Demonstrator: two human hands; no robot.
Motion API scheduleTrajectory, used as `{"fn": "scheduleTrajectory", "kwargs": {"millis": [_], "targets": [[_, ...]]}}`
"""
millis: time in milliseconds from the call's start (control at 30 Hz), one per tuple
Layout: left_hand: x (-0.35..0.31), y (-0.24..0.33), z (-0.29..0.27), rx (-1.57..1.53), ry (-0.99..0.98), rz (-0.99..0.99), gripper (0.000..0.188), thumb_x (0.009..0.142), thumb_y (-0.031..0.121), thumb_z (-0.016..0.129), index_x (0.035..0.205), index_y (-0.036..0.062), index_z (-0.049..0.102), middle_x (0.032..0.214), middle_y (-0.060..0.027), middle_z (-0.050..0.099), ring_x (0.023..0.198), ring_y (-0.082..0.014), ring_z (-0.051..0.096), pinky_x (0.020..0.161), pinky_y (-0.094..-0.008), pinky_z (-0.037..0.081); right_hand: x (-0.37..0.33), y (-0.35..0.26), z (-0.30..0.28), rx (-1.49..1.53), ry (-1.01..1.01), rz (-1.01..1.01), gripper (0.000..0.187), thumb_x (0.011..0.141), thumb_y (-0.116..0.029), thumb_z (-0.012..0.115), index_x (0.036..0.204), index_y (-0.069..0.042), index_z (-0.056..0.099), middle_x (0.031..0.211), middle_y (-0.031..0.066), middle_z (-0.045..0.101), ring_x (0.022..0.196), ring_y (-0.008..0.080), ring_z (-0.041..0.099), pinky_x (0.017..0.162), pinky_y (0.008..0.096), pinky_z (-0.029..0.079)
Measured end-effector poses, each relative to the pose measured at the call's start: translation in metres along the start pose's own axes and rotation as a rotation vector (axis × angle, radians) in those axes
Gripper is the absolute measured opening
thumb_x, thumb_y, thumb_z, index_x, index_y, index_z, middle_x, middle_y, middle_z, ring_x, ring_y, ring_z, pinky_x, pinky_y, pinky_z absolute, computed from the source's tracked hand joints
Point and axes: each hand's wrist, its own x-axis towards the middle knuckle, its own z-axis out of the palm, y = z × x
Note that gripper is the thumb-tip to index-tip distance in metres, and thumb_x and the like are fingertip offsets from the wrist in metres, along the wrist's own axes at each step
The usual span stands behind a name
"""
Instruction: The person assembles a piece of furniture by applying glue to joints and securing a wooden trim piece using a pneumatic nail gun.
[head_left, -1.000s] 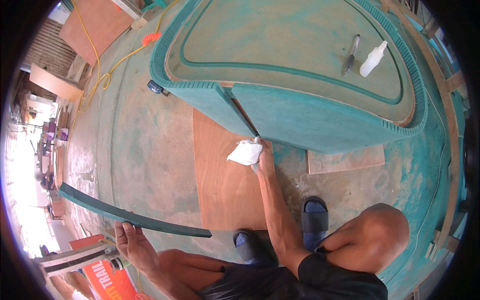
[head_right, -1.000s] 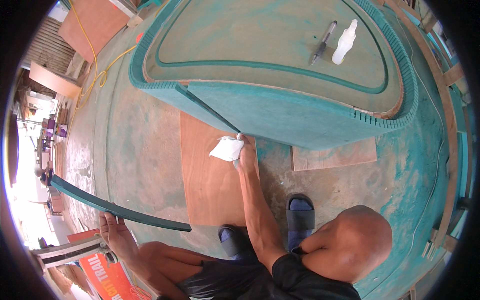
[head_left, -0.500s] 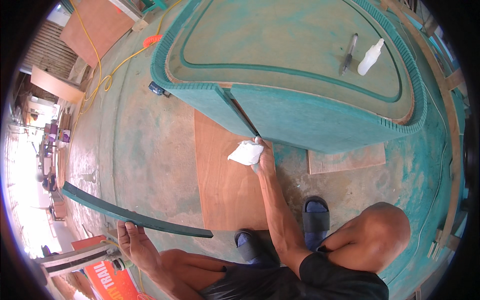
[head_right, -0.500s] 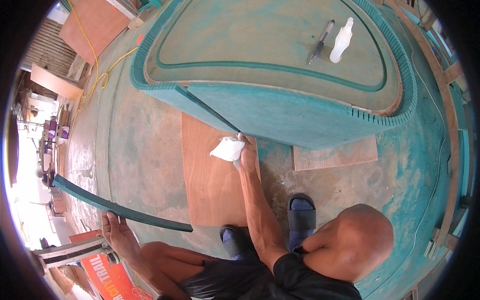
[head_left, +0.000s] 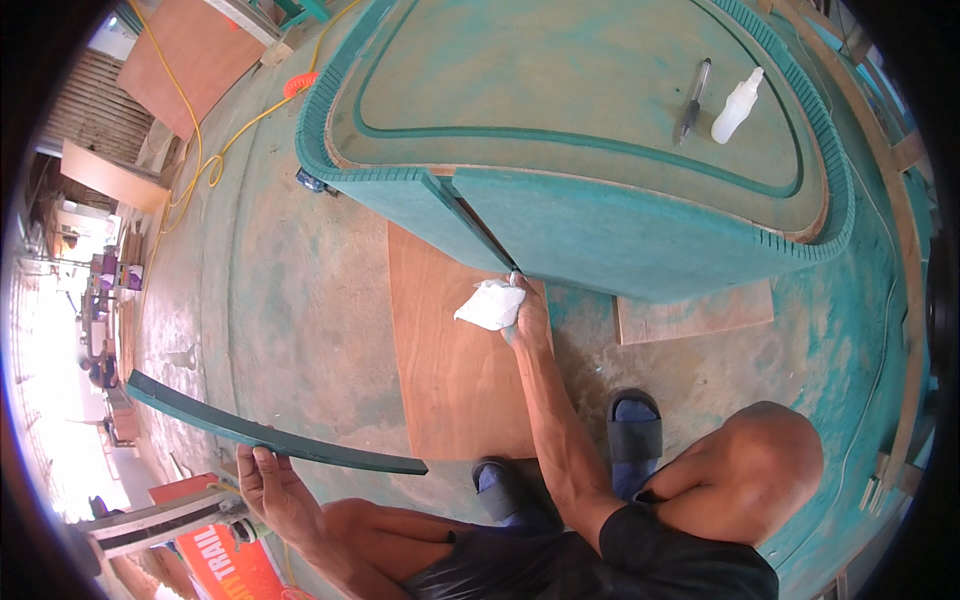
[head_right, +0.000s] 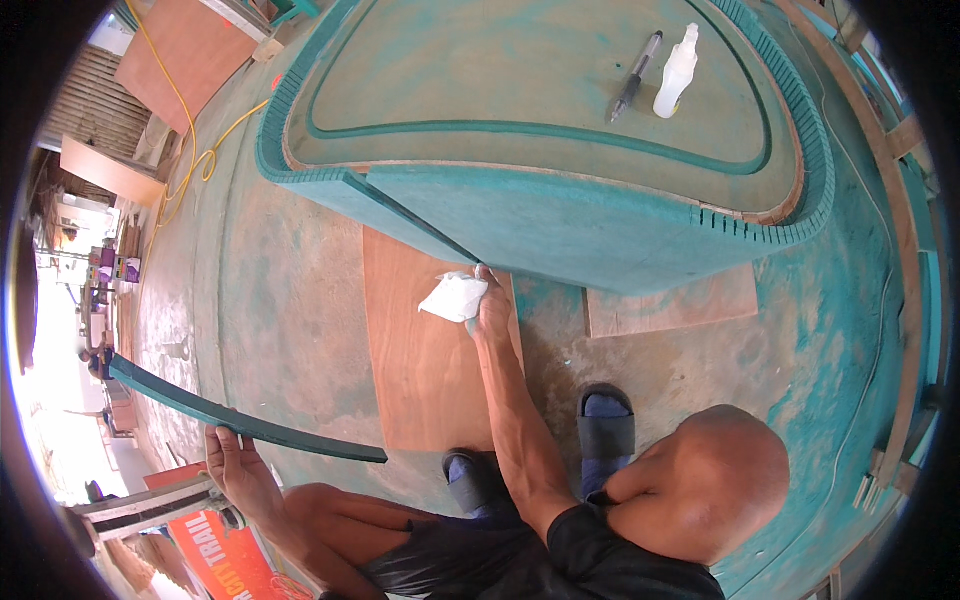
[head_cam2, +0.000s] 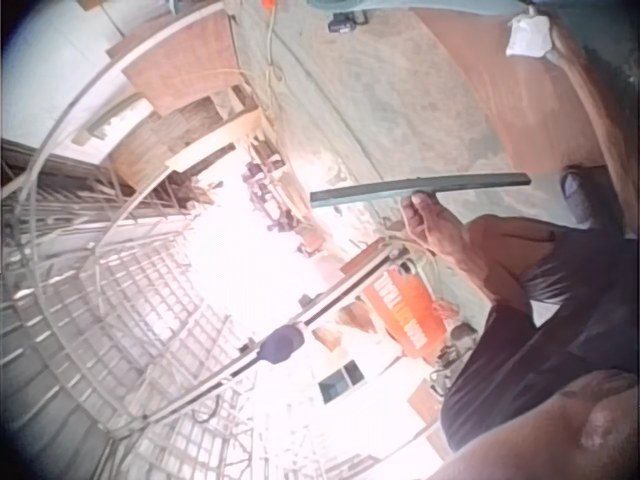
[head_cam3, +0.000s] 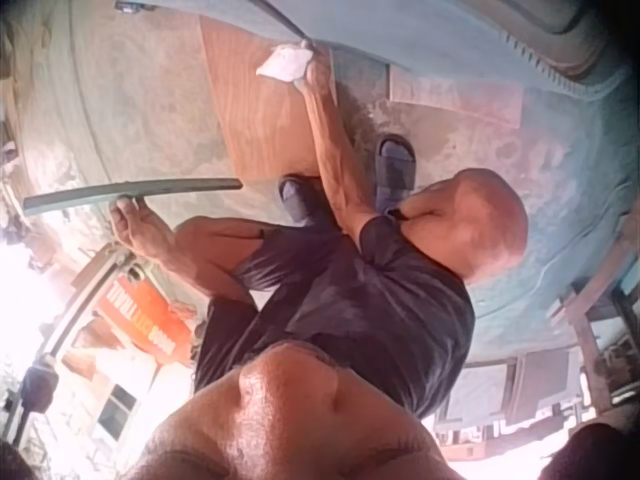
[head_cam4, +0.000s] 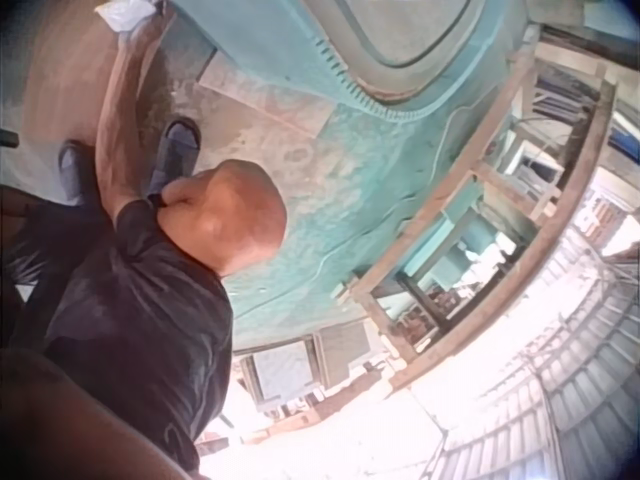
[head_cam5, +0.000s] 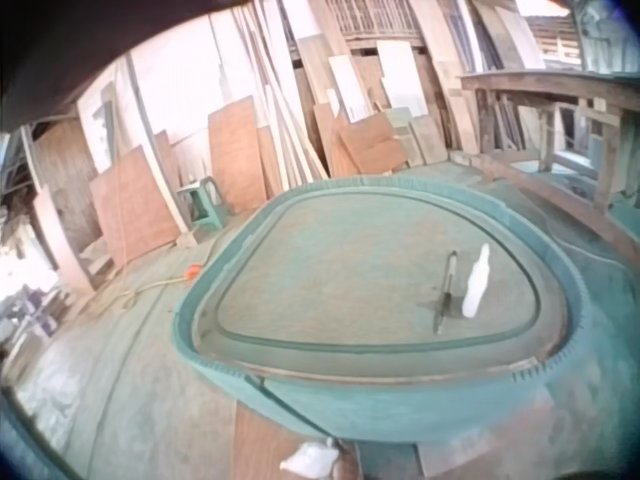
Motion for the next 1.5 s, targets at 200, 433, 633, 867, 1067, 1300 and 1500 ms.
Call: {"fn": "scheduleTrajectory", "kwargs": {"millis": [200,433,633,867,1067,1300,1500], "targets": [[-0.001,0.000,0.001,0.010,0.015,-0.008,0.026,0.105,0.007,0.057,0.128,-0.0069,0.059,0.120,-0.0147,0.069,0.114,-0.0217,0.066,0.103,-0.0345,0.052,-0.004,-0.002,0.008,-0.061,0.056,0.018,0.025,0.101,-0.019,0.068,0.120,-0.003,0.064,0.110,0.0032,0.066,0.106,0.0163,0.063,0.096,0.0348,0.053],[-0.004,0.004,0.003,0.035,0.039,0.003,0.026,0.105,0.006,0.057,0.127,-0.0073,0.059,0.119,-0.0145,0.069,0.114,-0.0209,0.066,0.102,-0.0336,0.052,-0.017,-0.009,0.034,-0.058,0.063,0.107,0.023,0.096,-0.021,0.073,0.111,-0.006,0.064,0.106,0.0030,0.066,0.100,0.0235,0.067,0.088,0.0419,0.058],[-0.007,0.007,0.004,0.022,0.030,0.016,0.026,0.105,0.006,0.057,0.127,-0.0077,0.059,0.119,-0.0151,0.069,0.116,-0.0213,0.065,0.102,-0.0336,0.052,-0.038,-0.006,0.064,-0.037,0.055,0.087,0.034,0.099,-0.016,0.068,0.129,-0.004,0.058,0.129,0.0066,0.061,0.121,0.0184,0.059,0.099,0.0375,0.053],[-0.013,0.009,0.006,0.048,0.070,0.016,0.026,0.105,0.004,0.055,0.128,-0.0075,0.058,0.117,-0.0143,0.068,0.109,-0.0196,0.065,0.099,-0.0340,0.052,-0.070,-0.007,0.114,-0.079,0.096,0.053,0.043,0.098,-0.018,0.072,0.133,0.000,0.057,0.134,0.0094,0.060,0.122,0.0196,0.058,0.099,0.0362,0.052],[-0.015,0.010,0.007,0.078,0.089,0.021,0.025,0.105,0.004,0.055,0.127,-0.0077,0.058,0.114,-0.0135,0.068,0.104,-0.0180,0.065,0.095,-0.0326,0.053,-0.095,-0.002,0.162,-0.051,0.057,0.054,0.045,0.094,-0.019,0.076,0.129,0.002,0.058,0.128,0.0095,0.061,0.113,0.0221,0.062,0.095,0.0376,0.054],[-0.018,0.012,0.013,0.069,0.115,0.036,0.025,0.105,0.004,0.057,0.127,-0.0082,0.058,0.111,-0.0129,0.068,0.100,-0.0170,0.065,0.093,-0.0313,0.054,-0.118,-0.003,0.205,-0.058,-0.011,0.046,0.042,0.093,-0.021,0.078,0.125,-0.001,0.061,0.119,0.0070,0.062,0.105,0.0203,0.064,0.087,0.0363,0.057],[-0.020,0.013,0.019,0.095,0.124,0.037,0.024,0.105,0.005,0.057,0.125,-0.0076,0.060,0.111,-0.0114,0.068,0.099,-0.0156,0.064,0.091,-0.0302,0.053,-0.139,0.000,0.240,-0.063,-0.034,0.019,0.044,0.095,-0.021,0.076,0.130,0.001,0.060,0.126,0.0092,0.062,0.114,0.0191,0.061,0.096,0.0345,0.052]]}}
